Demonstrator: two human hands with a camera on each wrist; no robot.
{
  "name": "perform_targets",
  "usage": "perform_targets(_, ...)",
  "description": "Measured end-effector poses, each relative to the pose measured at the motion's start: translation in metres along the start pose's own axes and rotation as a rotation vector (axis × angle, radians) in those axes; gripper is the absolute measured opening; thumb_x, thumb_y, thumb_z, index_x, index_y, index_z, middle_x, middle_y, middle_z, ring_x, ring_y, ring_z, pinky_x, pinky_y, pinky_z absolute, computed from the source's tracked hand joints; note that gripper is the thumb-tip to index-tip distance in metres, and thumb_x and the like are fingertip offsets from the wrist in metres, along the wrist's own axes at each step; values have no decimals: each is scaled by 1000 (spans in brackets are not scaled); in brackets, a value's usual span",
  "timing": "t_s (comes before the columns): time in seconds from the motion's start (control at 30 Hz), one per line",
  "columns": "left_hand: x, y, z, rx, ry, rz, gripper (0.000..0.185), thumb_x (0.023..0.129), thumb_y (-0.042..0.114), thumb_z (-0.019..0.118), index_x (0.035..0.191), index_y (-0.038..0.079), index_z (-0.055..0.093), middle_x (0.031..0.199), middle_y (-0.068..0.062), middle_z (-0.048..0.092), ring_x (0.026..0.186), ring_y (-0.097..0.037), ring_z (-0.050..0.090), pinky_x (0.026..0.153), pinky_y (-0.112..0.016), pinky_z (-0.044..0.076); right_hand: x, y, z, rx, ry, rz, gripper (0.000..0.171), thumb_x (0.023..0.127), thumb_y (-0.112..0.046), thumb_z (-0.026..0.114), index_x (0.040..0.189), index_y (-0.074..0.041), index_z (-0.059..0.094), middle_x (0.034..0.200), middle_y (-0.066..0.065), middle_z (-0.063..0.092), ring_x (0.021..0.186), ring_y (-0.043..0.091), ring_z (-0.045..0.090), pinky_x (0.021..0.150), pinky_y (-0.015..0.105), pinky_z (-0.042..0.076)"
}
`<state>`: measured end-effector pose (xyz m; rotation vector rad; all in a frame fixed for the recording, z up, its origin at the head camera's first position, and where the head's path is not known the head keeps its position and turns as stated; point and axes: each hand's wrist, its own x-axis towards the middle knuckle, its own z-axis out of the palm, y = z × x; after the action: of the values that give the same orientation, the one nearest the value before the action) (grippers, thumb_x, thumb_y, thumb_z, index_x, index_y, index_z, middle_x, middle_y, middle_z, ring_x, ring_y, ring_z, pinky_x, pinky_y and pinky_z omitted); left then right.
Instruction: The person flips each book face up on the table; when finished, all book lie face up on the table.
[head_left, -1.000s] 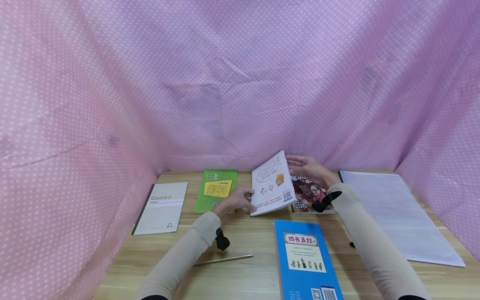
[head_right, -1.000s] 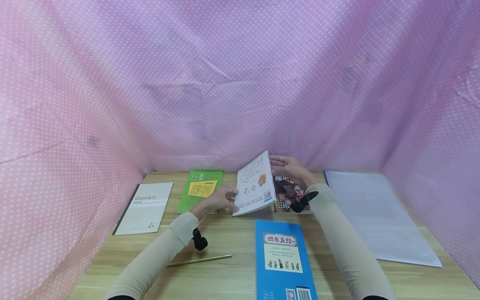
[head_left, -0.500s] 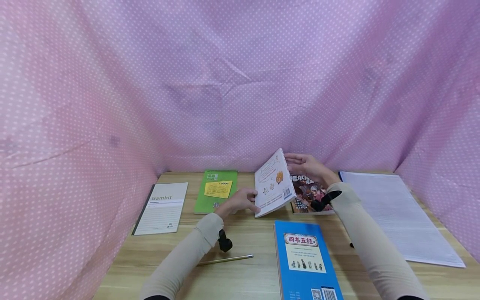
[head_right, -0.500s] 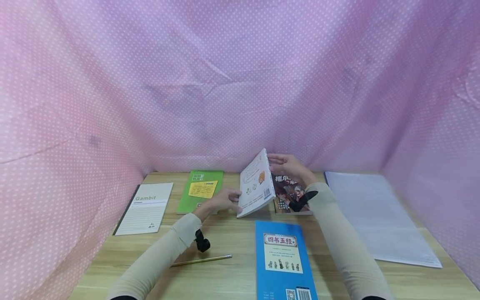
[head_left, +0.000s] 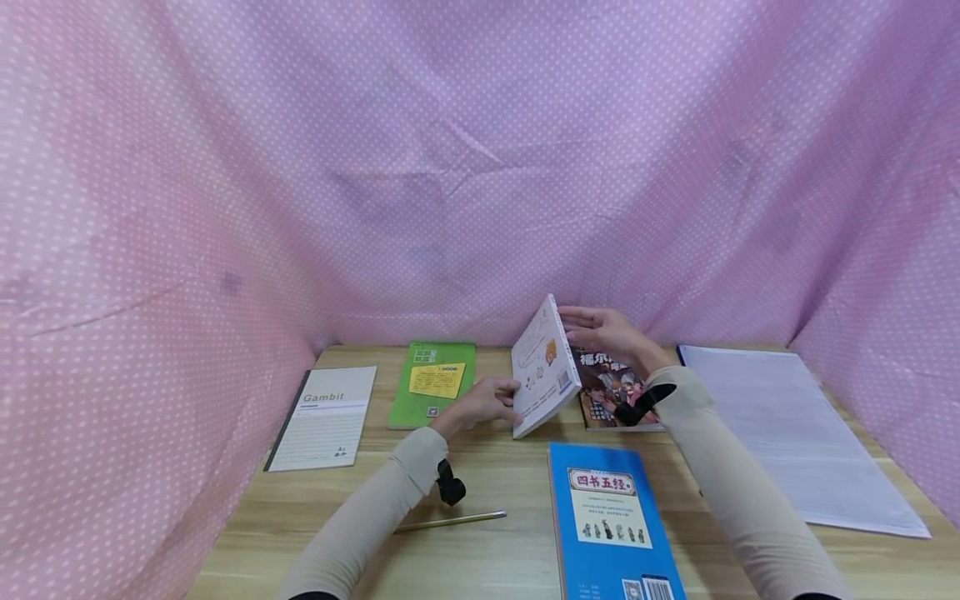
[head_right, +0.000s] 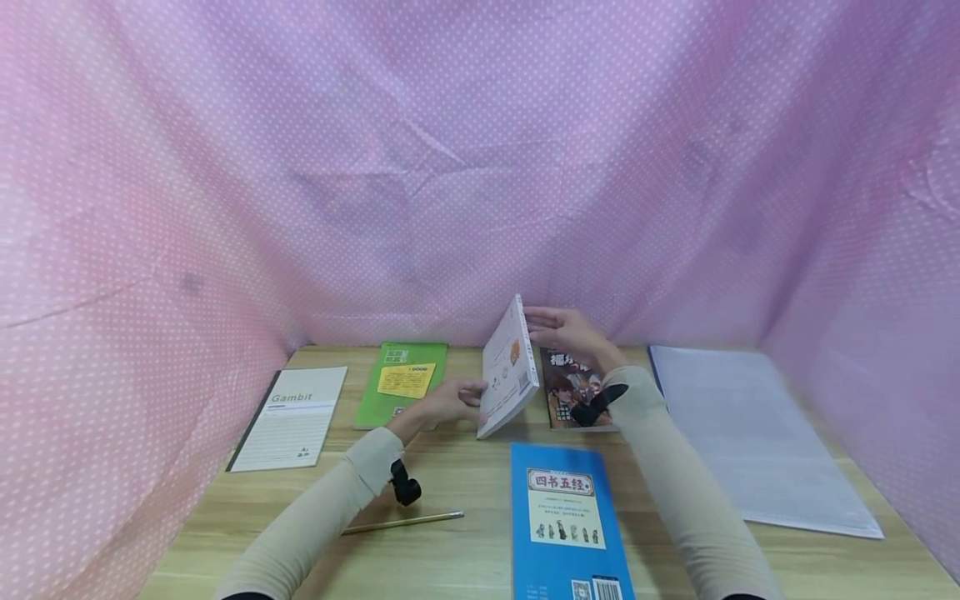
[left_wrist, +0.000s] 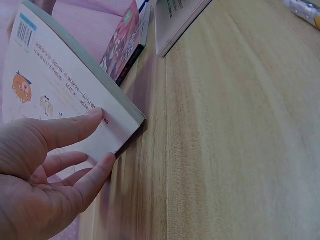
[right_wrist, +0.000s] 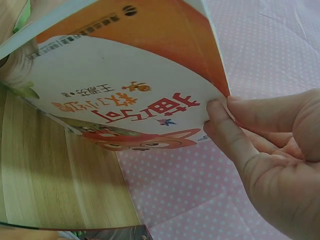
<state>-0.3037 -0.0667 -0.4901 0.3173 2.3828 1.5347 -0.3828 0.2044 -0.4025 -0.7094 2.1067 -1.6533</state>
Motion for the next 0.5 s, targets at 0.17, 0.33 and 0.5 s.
perform_targets(0.17, 0, 1, -1, -14, -10, 12, 69, 87, -3, 76, 150, -1, 47, 153, -21, 49, 128, -31, 58, 107, -38, 52, 1, -3, 6, 18, 9, 24, 65, 99, -5, 63, 158, -10, 37, 162, 14, 40, 149, 32, 40, 120, 46, 38)
perform_targets(0.33, 0, 6, -3, -18, -7, 18, 61, 92, 7, 74, 149, 9, 52, 150, -15, 53, 130, -31, 56, 109, -41, 51, 2, -7, 12, 30, 21, 34, 66, 97, -7, 66, 157, -12, 40, 160, 12, 43, 147, 31, 43, 120, 48, 38)
perform_targets(0.5, 0, 17, -8, 5, -4, 53, 56, 95, 14, 71, 149, 14, 53, 145, -14, 56, 129, -33, 56, 107, -42, 52, 5, -8, 16, 23, 11, 8, 65, 97, -7, 67, 156, -11, 41, 159, 14, 44, 145, 32, 45, 120, 49, 39)
